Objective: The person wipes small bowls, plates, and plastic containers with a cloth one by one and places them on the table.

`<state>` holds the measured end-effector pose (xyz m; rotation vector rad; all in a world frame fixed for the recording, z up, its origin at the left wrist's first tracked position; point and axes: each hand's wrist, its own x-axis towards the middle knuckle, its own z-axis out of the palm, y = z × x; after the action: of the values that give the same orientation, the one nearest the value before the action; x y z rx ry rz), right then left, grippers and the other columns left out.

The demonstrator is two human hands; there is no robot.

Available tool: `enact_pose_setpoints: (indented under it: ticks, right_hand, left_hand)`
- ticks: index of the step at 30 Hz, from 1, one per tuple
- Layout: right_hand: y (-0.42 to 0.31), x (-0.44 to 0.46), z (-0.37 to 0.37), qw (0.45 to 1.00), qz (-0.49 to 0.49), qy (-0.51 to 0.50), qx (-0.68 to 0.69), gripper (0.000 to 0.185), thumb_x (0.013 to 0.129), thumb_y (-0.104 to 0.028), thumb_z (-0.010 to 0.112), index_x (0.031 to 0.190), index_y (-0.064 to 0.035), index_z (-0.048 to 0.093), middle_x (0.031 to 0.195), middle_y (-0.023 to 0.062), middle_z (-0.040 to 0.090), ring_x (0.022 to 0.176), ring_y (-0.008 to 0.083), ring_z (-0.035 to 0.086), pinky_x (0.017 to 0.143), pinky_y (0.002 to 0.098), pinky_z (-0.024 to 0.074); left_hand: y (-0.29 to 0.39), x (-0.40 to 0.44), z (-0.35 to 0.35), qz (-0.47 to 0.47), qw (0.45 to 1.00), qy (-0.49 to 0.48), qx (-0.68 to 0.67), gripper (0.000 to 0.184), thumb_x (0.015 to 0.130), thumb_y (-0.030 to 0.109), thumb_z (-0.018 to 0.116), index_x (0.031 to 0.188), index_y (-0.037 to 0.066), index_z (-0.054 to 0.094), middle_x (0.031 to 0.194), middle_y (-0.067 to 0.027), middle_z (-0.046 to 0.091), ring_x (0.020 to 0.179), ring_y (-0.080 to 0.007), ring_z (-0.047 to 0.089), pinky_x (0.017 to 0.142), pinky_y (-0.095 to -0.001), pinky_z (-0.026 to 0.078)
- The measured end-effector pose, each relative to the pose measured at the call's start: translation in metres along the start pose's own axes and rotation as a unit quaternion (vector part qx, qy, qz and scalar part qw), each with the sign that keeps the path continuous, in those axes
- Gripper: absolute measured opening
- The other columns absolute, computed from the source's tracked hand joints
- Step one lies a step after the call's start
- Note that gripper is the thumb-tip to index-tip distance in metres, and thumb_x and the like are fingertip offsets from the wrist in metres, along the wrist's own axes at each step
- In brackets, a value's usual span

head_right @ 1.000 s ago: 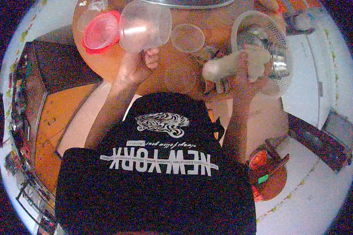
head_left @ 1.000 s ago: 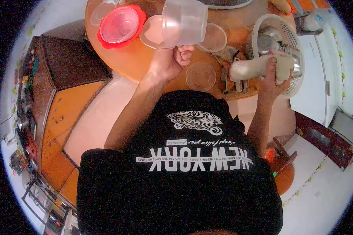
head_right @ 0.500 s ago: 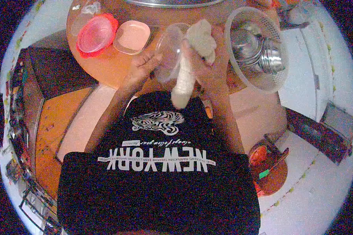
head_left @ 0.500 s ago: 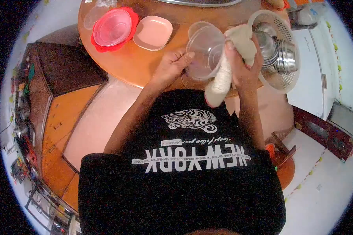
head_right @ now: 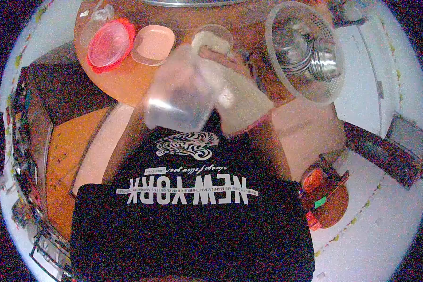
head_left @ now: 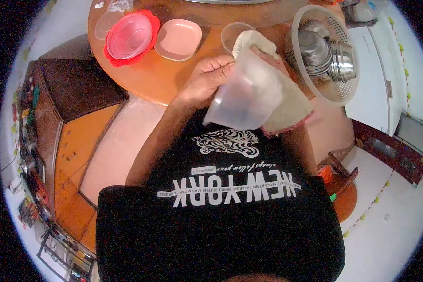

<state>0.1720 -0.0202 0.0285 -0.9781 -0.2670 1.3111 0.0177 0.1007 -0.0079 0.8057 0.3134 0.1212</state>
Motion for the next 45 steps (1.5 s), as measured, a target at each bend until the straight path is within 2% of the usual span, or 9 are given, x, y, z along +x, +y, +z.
enact_pose_setpoints:
  ticks: [8,10,14,18,21,25,32,37,45]
  right_hand:
    - [0.011,-0.005,0.029,0.911,-0.054,0.206,-0.354,0.031,0.086,-0.024,0.066,0.106,-0.0008,0.062,0.091,0.0072,0.067,0.084,0.0159,0.064,0.073,0.0314,0.0519]
    - [0.01,-0.008,0.036,0.954,-0.138,0.066,-0.257,0.029,0.088,-0.023,0.063,0.104,0.0007,0.062,0.092,0.007,0.067,0.084,0.0161,0.064,0.074,0.0319,0.0515]
    - [0.006,-0.018,0.031,0.932,-0.201,0.166,-0.252,0.029,0.092,-0.02,0.059,0.112,0.0013,0.058,0.102,0.006,0.062,0.091,0.0131,0.059,0.077,0.0271,0.0475]
    - [0.008,-0.017,0.018,0.927,-0.182,0.294,-0.148,0.031,0.09,-0.019,0.062,0.114,0.0008,0.057,0.106,0.0067,0.061,0.09,0.0141,0.059,0.077,0.0275,0.0475]
    - [0.007,-0.017,0.017,0.895,-0.244,0.202,-0.312,0.031,0.083,-0.021,0.07,0.105,-0.0005,0.062,0.097,0.0057,0.065,0.089,0.0153,0.062,0.078,0.0291,0.0495]
    - [0.005,-0.016,0.018,0.908,-0.222,0.177,-0.307,0.029,0.081,-0.016,0.071,0.104,-0.0005,0.063,0.096,0.006,0.066,0.085,0.0144,0.063,0.077,0.0289,0.0506]
    - [0.005,-0.014,0.004,0.929,-0.191,0.205,-0.243,0.031,0.077,-0.015,0.074,0.103,-0.0005,0.064,0.095,0.0062,0.067,0.083,0.0145,0.065,0.074,0.0283,0.0516]
    - [0.005,-0.015,0.008,0.942,-0.182,0.188,-0.208,0.028,0.077,-0.016,0.073,0.101,-0.0016,0.066,0.094,0.0059,0.068,0.081,0.0154,0.065,0.073,0.0293,0.052]
    - [0.005,-0.015,0.032,0.952,-0.112,0.166,-0.232,0.029,0.079,-0.019,0.071,0.102,-0.0022,0.065,0.092,0.0058,0.068,0.081,0.0154,0.065,0.073,0.0296,0.0516]
  left_hand:
    - [-0.004,0.012,-0.003,-0.032,0.962,0.159,-0.22,0.019,0.094,0.024,0.057,0.088,0.007,0.06,0.073,-0.0005,0.058,0.066,-0.0101,0.054,0.065,-0.0226,0.046]
    - [-0.002,0.011,-0.005,-0.018,0.954,0.202,-0.223,0.018,0.094,0.024,0.057,0.088,0.007,0.059,0.072,-0.0009,0.058,0.065,-0.0108,0.054,0.065,-0.0229,0.046]
    - [0.002,0.009,-0.015,0.121,0.967,0.179,-0.138,0.018,0.093,0.024,0.059,0.087,0.006,0.06,0.07,-0.0004,0.058,0.063,-0.0107,0.054,0.065,-0.0235,0.046]
    - [0.002,0.007,-0.016,0.23,0.916,0.314,0.092,0.02,0.091,0.017,0.061,0.079,0.001,0.063,0.089,-0.0045,0.062,0.073,-0.0083,0.052,0.07,-0.0229,0.043]
    - [0.003,0.006,-0.014,0.323,0.882,0.287,0.189,0.019,0.09,0.013,0.062,0.08,-0.002,0.063,0.103,-0.0077,0.061,0.083,-0.0086,0.051,0.074,-0.0235,0.042]
    - [0.013,-0.003,-0.001,0.374,0.862,0.241,0.241,0.019,0.093,0.012,0.058,0.081,-0.002,0.063,0.107,-0.0088,0.06,0.093,-0.0108,0.051,0.083,-0.0252,0.042]
    - [0.018,-0.012,0.01,0.368,0.883,0.228,0.183,0.02,0.097,0.016,0.049,0.102,-0.001,0.06,0.11,-0.0086,0.06,0.102,-0.0153,0.052,0.09,-0.0285,0.041]
    - [0.019,-0.008,0.001,0.335,0.92,0.13,0.156,0.055,0.096,0.039,0.05,0.135,0.003,0.037,0.127,-0.0126,0.05,0.117,-0.0209,0.047,0.1,-0.0372,0.039]
    - [0.026,-0.021,0.025,0.192,0.974,0.109,-0.061,0.073,0.091,0.056,0.047,0.138,0.003,0.033,0.133,-0.0144,0.044,0.118,-0.0269,0.047,0.095,-0.0419,0.044]
